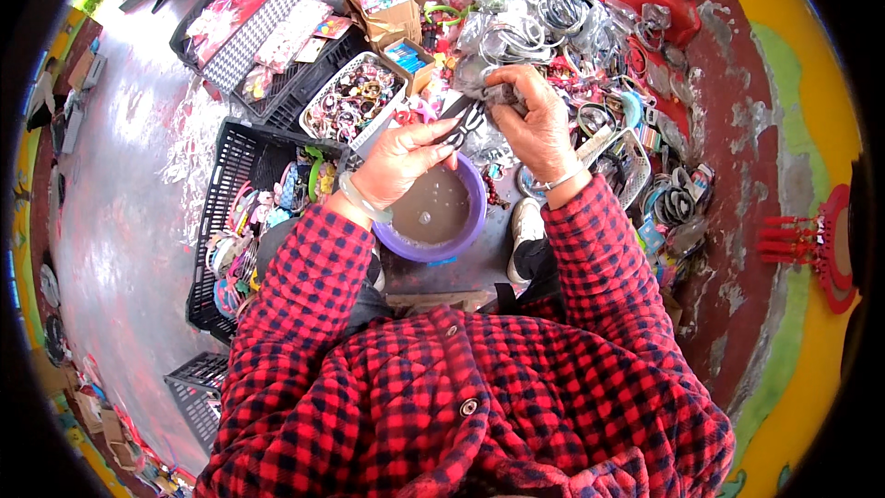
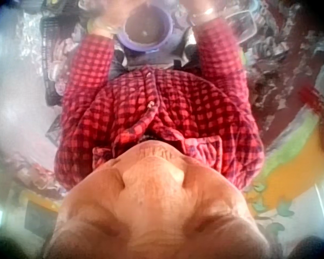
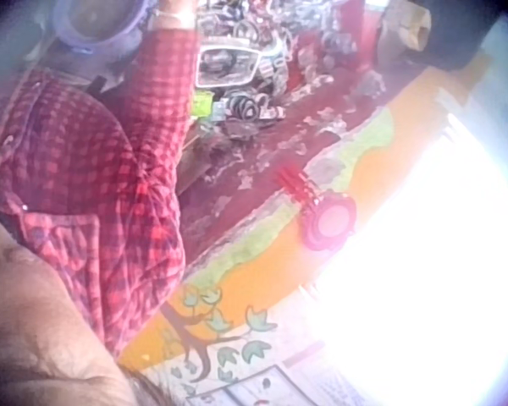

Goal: The person sits on the floor and cleans various hair accessories, including hair ties and clips, using a wet cloth. They repeatedly dip the cloth into a purple basin of water and wipe the items before placing them into a black plastic crate.

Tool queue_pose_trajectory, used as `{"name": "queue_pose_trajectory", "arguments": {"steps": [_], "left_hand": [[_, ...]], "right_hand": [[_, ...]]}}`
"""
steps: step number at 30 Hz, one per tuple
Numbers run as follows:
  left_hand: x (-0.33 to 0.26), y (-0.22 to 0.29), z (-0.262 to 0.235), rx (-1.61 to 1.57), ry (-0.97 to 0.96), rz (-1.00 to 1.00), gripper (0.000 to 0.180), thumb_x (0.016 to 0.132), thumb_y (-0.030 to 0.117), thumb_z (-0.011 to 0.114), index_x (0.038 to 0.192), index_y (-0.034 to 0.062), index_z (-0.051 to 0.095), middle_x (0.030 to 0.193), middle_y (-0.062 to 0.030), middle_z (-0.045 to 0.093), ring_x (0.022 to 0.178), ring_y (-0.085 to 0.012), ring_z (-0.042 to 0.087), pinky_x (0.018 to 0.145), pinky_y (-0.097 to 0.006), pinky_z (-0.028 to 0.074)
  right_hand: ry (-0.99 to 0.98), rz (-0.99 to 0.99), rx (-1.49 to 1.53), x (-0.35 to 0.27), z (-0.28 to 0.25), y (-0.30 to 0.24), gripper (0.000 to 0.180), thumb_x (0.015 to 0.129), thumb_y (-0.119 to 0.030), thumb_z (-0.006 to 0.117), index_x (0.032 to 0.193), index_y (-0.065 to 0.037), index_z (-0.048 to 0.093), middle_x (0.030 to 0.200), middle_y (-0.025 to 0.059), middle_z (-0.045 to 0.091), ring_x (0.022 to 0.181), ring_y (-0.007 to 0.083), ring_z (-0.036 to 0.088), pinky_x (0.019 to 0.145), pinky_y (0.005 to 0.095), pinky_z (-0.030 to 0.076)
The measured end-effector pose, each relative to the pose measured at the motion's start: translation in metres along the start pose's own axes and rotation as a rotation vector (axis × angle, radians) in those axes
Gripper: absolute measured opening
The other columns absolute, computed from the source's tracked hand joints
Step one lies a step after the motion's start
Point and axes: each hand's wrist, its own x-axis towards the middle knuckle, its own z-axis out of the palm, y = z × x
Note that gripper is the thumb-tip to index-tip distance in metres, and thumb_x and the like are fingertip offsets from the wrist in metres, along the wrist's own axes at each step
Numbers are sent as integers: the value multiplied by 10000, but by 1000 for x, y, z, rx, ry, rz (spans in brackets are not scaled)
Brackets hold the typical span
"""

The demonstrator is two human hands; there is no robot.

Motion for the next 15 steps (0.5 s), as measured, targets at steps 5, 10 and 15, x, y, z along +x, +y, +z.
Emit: {"name": "queue_pose_trajectory", "arguments": {"steps": [5,10,15], "left_hand": [[-1,3,3,8,33,-61,345,877,15,506,1220,-16,493,828,-26,588,776,-89,545,740,-218,440],[-2,5,5,-40,41,-68,341,874,15,509,1215,-11,502,832,-21,591,784,-81,542,738,-212,435],[0,7,6,-101,66,-98,329,872,32,520,1198,-9,519,830,-20,597,780,-77,540,733,-210,429]], "right_hand": [[-134,-20,56,0,-4,-6,198,701,27,577,878,-60,600,814,99,580,757,239,583,671,315,470],[-91,225,71,1,-5,0,221,669,20,597,875,-59,591,809,101,593,761,223,597,669,315,471],[1,290,-35,-3,3,44,225,700,-15,589,916,-80,591,825,123,607,780,243,602,701,314,472]]}}
